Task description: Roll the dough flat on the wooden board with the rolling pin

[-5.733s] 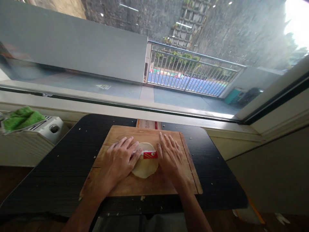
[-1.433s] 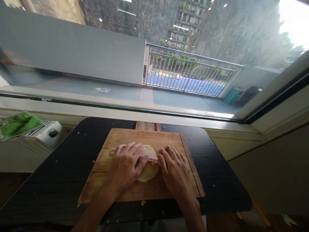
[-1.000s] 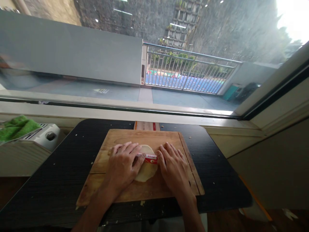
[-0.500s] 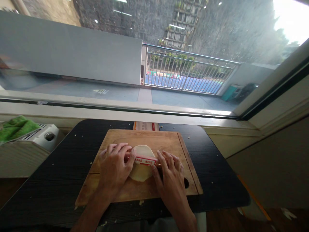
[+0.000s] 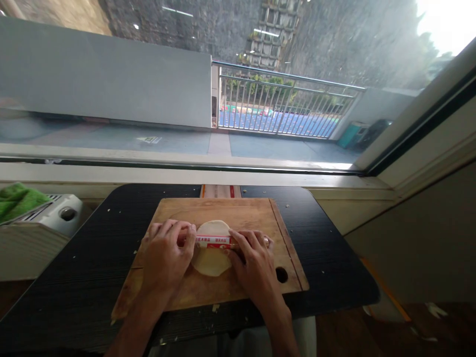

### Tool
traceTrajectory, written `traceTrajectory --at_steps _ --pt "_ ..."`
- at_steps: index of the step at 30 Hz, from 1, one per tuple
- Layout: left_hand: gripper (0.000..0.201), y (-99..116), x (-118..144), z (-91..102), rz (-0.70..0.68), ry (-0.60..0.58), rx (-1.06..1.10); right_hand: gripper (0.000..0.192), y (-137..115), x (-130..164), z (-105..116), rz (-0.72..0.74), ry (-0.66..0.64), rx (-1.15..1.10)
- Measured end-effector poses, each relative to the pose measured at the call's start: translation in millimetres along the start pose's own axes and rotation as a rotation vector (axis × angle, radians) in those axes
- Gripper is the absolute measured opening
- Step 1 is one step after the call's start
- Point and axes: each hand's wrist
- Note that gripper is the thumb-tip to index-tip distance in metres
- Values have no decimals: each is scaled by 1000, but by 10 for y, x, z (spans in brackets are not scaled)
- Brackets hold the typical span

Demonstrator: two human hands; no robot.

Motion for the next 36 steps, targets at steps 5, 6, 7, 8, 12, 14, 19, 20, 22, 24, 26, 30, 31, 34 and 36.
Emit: traceTrajectory --at_steps 5,6,7,8,12,14,19,20,22,24,26,30,31,34,36 --pt "41 53 0 -9 -29 -47 -56 36 -10 -8 -15 -6 32 16" --pt "41 54 -1 -10 -43 -47 -65 36 -10 -6 -17 -9 32 18" --pt "40 50 -4 -10 -57 -50 -73 37 -10 -2 -17 -13 29 20" --pt "40 44 -7 -10 -68 -53 -82 37 -10 2 -18 -17 25 22" --pt "42 16 -17 -1 -97 -82 -133 35 -5 21 -13 -24 23 21" --pt "42 15 -21 6 -114 -95 -162 32 1 27 -9 -22 27 11" --pt "39 27 -31 19 -124 -112 -187 31 7 26 -6 -34 36 17" --pt "39 27 -31 21 -120 -117 -178 32 6 26 -8 -37 39 23" --pt "39 24 -29 25 -117 -127 -154 33 3 26 -10 -39 45 31" --pt "40 20 -24 27 -111 -131 -131 34 -2 28 -10 -38 51 34" --pt "41 16 -20 27 -98 -134 -114 34 -5 30 -8 -39 53 32" --pt "40 8 -18 22 -77 -128 -88 34 -7 33 -1 -41 55 17" --pt "40 5 -18 21 -74 -125 -80 33 -7 34 0 -42 55 12" --pt "39 -4 -18 22 -72 -110 -34 31 -5 35 0 -55 52 -8" --pt "38 -6 -18 23 -72 -103 0 29 -7 36 5 -68 53 -12"
Point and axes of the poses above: each hand's wrist, its own x-axis away from the middle knuckle, its own z-axis out of the back of the hand, y = z × x, and after that the axes turned 7 degrees about x, right-handed
